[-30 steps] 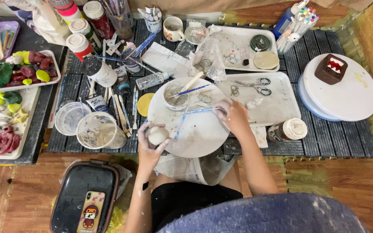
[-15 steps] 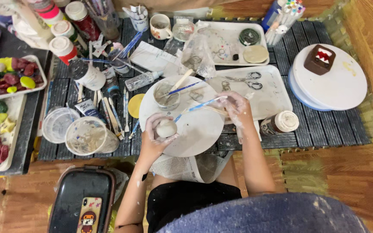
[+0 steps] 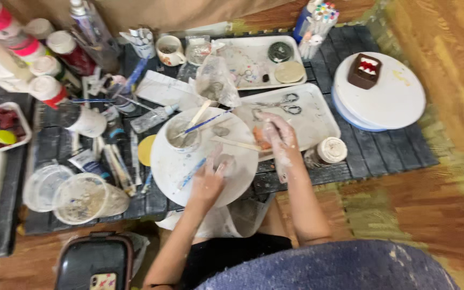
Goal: The person shapes a lump of clay into a small rounded form on a rotating turntable. They use their hands to smooth and refine the surface, then use a small brush to apply a liquid to the clay.
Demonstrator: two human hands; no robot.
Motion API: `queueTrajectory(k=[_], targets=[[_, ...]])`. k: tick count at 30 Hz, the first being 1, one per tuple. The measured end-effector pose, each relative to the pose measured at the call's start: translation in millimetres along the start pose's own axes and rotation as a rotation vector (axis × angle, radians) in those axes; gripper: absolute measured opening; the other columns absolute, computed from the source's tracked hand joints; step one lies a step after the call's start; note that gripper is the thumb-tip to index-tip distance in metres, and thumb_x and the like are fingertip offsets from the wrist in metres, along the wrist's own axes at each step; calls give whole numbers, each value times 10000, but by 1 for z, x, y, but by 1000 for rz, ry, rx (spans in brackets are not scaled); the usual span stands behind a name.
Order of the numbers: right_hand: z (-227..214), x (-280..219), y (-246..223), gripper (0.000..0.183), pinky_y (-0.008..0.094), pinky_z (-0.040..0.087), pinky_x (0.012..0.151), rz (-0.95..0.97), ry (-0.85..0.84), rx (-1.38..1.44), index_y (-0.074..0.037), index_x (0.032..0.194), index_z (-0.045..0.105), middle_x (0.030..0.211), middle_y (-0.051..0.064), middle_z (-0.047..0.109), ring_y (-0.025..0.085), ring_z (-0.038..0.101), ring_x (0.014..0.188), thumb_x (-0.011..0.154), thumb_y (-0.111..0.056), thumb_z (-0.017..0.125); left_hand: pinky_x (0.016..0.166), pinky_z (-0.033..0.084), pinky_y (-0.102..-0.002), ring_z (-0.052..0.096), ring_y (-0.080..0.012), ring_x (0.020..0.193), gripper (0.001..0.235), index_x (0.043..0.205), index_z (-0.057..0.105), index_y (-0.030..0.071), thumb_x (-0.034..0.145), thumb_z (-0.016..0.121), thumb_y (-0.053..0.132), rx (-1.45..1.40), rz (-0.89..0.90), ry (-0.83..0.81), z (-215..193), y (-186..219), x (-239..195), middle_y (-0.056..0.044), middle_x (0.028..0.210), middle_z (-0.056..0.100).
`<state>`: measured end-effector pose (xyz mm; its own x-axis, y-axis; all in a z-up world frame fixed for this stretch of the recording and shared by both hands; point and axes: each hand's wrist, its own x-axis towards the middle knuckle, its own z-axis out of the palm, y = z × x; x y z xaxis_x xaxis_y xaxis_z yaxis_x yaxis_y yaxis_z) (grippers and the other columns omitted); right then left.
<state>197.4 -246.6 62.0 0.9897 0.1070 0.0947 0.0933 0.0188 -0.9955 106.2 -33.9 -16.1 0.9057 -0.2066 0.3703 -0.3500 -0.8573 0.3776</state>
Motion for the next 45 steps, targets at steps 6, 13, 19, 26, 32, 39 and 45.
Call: queueTrajectory(k=[6, 13, 19, 26, 32, 39, 45], targets=[[5, -1, -9, 243, 233, 490, 856, -302, -68, -204, -21, 1206, 722, 1045, 32, 680, 66, 581, 923, 1037, -82, 558, 997, 531, -439, 603, -356, 1251, 572, 1321, 600, 50, 761, 715, 68, 114, 208, 74, -10, -9, -3, -121, 1489, 546], [12, 4, 16, 218, 257, 493, 715, -320, -86, -287, -27, 1139, 732, 1052, 65, 746, 121, 577, 782, 992, -17, 571, 1054, 422, -522, 567, -319, 1234, 706, 1280, 558, 45, 734, 860, 374, -100, 225, 168, -49, 6, -19, -103, 1370, 587], [58, 2, 12, 279, 325, 572, 896, -570, -421, -195, -81, 1218, 707, 1175, 73, 729, 183, 712, 1011, 959, -16, 623, 1049, 402, -530, 562, -327, 1244, 701, 1259, 583, 44, 720, 865, 393, -140, 79, 197, -72, 0, -39, -115, 1371, 592], [154, -7, -13, 343, 370, 568, 652, -871, -670, -814, -230, 1188, 799, 949, 38, 740, 245, 718, 802, 850, -185, 765, 904, 538, -296, 701, -183, 1013, 253, 1191, 641, -2, 958, 662, 97, -790, -414, 536, -93, -40, -78, -84, 1111, 724], [199, -21, -21, 196, 327, 564, 621, -918, -719, -617, -206, 1071, 799, 949, -3, 772, 184, 739, 775, 883, -258, 780, 834, 515, -241, 632, -92, 897, 114, 1138, 646, -28, 1052, 600, 31, -1193, -536, 690, -85, -67, -102, -54, 998, 686], [198, -20, -28, 125, 322, 582, 616, -804, -627, -554, -162, 975, 820, 896, 41, 785, 197, 751, 719, 873, -226, 785, 847, 537, -263, 675, -140, 909, 143, 1184, 603, -4, 1081, 543, 75, -1470, -499, 679, -81, -67, -82, -95, 1028, 692], [194, -25, -33, 252, 339, 590, 663, -810, -626, -542, -130, 1108, 771, 987, 65, 774, 238, 744, 784, 857, -136, 746, 888, 558, -268, 680, -137, 998, 298, 1233, 579, 16, 955, 684, 36, -1069, -442, 752, -106, -39, -69, -77, 1123, 700]])
